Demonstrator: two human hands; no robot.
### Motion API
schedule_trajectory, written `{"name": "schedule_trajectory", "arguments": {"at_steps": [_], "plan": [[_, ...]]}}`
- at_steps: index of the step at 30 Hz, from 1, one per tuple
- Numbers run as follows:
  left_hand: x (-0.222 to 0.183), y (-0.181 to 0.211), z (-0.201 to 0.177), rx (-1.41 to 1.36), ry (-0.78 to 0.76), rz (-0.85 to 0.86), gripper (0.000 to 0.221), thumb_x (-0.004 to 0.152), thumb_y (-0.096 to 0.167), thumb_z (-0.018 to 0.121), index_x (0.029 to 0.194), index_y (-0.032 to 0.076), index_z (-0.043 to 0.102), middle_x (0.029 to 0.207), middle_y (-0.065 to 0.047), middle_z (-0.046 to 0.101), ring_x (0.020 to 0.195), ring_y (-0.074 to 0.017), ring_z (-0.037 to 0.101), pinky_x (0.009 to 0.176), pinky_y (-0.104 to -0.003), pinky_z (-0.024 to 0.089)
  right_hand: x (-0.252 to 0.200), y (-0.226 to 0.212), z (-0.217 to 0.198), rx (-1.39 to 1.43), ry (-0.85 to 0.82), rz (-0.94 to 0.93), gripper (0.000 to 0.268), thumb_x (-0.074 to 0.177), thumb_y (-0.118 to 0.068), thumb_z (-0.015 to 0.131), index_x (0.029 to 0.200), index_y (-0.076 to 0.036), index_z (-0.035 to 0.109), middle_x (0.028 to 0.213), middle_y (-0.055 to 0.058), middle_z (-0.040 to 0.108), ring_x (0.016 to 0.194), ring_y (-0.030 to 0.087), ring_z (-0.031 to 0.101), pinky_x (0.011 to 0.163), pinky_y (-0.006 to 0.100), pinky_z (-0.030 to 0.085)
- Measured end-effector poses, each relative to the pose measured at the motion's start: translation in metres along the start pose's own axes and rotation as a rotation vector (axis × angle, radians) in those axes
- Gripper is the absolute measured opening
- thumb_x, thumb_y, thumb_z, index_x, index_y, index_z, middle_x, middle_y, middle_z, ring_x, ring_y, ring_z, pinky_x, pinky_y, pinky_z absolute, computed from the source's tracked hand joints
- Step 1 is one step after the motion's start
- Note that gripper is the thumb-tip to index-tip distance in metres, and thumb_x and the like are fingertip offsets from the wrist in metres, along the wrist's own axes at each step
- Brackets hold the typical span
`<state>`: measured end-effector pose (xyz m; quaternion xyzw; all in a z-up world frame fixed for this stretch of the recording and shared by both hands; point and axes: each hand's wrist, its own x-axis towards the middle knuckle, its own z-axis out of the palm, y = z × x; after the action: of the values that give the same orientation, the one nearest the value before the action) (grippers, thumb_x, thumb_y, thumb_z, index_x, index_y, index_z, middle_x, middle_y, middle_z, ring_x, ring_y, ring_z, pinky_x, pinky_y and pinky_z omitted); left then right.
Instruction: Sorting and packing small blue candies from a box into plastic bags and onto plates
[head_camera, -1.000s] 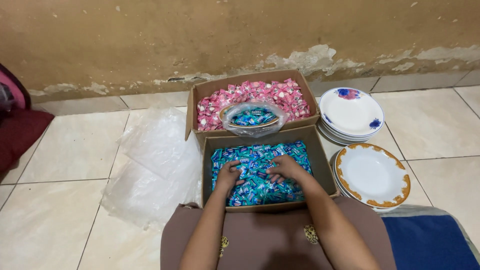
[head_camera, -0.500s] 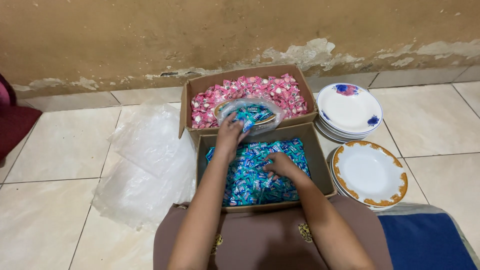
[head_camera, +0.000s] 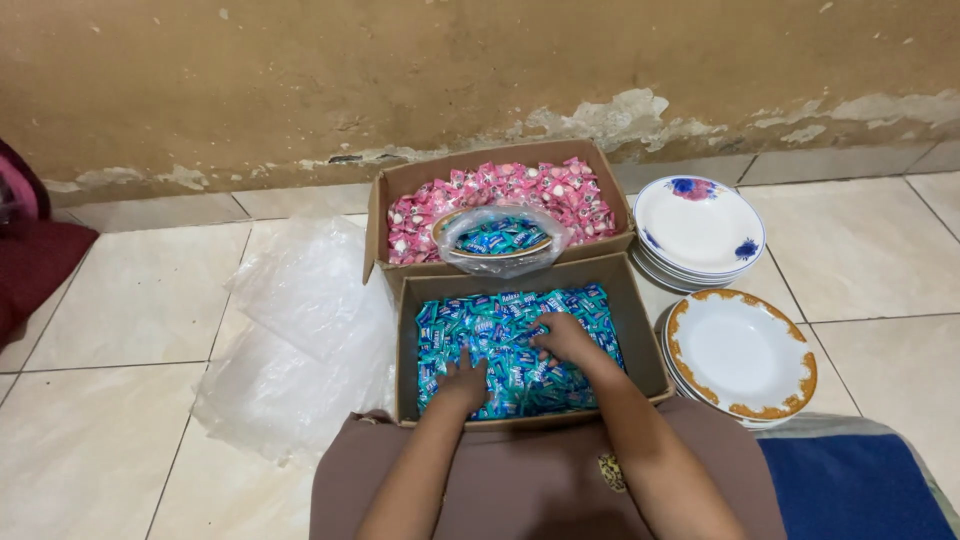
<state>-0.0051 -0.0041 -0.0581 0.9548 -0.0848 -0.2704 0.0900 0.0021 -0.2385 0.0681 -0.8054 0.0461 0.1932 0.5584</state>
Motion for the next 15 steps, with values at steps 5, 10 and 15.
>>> {"name": "schedule_trajectory", "arguments": {"at_steps": [5, 10, 15], "plan": [[0.004, -0.01, 0.0, -0.131, 0.323, 0.204, 0.03, 0.085, 0.027, 0.076, 0.114, 0.022, 0.07, 0.105, -0.013, 0.066, 0.103, -0.0385, 0.067, 0.08, -0.052, 0.059, 0.003, 0.006, -0.003, -0.01, 0.038, -0.001, 0.035, 0.086, 0.0, 0.07, 0.12, 0.006, 0.067, 0.075, 0.029, 0.071, 0.057, 0.029, 0.075, 0.045, 0.033, 0.065], [-0.03, 0.004, -0.051, -0.728, 0.466, 0.13, 0.036, 0.093, 0.014, 0.07, 0.127, 0.003, 0.069, 0.104, -0.026, 0.074, 0.102, -0.0445, 0.07, 0.086, -0.053, 0.057, 0.003, 0.009, -0.006, 0.074, 0.077, 0.001, 0.037, 0.086, 0.001, 0.072, 0.122, 0.009, 0.065, 0.082, 0.032, 0.071, 0.064, 0.03, 0.076, 0.046, 0.033, 0.065], [0.009, -0.016, -0.033, -1.162, 0.492, 0.067, 0.041, 0.087, 0.011, 0.074, 0.126, -0.001, 0.071, 0.078, -0.005, 0.059, 0.07, -0.0183, 0.062, 0.061, -0.032, 0.052, 0.009, 0.011, -0.004, 0.209, 0.123, -0.005, 0.037, 0.087, 0.002, 0.067, 0.123, 0.011, 0.063, 0.084, 0.032, 0.071, 0.068, 0.03, 0.076, 0.053, 0.035, 0.066]]}}
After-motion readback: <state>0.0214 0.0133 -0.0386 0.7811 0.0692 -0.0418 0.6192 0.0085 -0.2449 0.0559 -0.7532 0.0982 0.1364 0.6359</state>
